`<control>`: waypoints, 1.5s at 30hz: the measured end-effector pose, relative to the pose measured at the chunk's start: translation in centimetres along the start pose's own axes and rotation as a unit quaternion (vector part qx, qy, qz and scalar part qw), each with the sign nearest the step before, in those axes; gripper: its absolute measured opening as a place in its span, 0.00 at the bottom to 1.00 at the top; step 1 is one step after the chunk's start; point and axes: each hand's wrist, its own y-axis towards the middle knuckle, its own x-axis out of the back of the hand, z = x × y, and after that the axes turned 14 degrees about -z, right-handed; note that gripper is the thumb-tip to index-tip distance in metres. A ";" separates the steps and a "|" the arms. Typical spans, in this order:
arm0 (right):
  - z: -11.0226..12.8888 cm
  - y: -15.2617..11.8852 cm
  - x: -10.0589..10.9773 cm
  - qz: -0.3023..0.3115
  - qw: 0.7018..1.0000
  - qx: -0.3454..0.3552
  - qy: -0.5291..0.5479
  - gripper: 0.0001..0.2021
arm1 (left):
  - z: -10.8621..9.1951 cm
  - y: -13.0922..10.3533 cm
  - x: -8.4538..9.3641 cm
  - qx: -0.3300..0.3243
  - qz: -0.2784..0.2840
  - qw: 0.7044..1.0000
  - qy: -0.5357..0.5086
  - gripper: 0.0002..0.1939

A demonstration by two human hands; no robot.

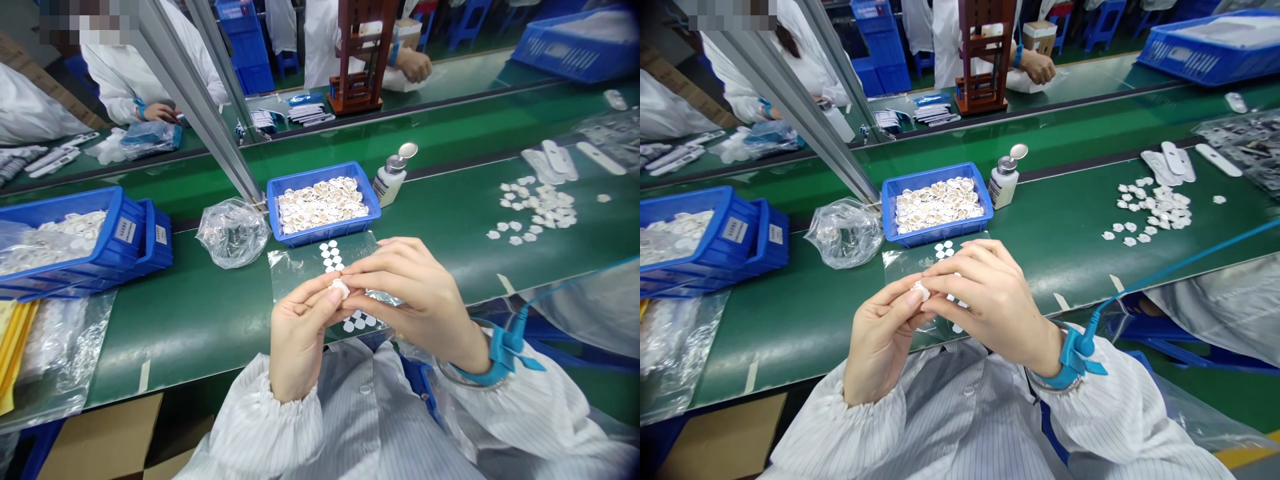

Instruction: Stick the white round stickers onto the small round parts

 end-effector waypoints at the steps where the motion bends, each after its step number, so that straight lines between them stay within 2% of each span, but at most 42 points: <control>1: -0.1 -0.2 0.0 0.002 1.000 -0.008 0.014 0.03 | 0.0 0.0 0.0 -0.002 0.000 1.000 0.000 0.10; 8: -0.4 -1.4 -0.5 0.013 0.992 -0.097 0.080 0.09 | 0.6 0.4 -0.2 -0.023 -0.009 1.000 0.018 0.13; 13: -1.3 -2.1 -1.2 0.025 0.975 -0.192 0.113 0.10 | 0.8 0.8 -0.3 0.012 0.024 0.999 0.030 0.13; 16: -1.8 -2.7 -1.6 0.013 0.965 -0.219 0.141 0.10 | 0.6 0.9 -0.2 0.042 0.032 0.998 0.016 0.13; 24: -1.9 -3.1 -1.5 0.017 0.958 -0.229 0.173 0.14 | 0.1 0.7 0.0 0.049 0.065 0.997 0.005 0.14; 31: -1.5 -2.9 -1.7 -0.011 0.966 -0.206 0.154 0.14 | 0.0 0.6 0.2 0.030 0.061 0.997 0.027 0.14; 34: -1.3 -3.1 -2.0 -0.030 0.977 -0.174 0.122 0.12 | 0.2 0.7 0.2 0.025 0.057 0.997 0.038 0.16; 36: -1.4 -3.4 -2.1 -0.041 0.985 -0.144 0.083 0.09 | 0.4 0.8 0.1 0.028 0.060 0.997 0.046 0.22; 39: -3.4 -4.4 -1.9 -0.025 0.988 -0.151 -0.006 0.09 | 0.9 1.3 -0.2 0.050 0.085 0.991 0.096 0.31; 41: -6.5 -5.8 -0.8 -0.020 0.976 -0.195 -0.093 0.11 | 1.1 1.8 -0.2 0.049 0.102 0.982 0.153 0.30; 45: -14.6 -10.2 4.3 -0.068 0.920 -0.287 -0.259 0.18 | 1.2 3.2 0.5 -0.002 0.123 0.965 0.233 0.21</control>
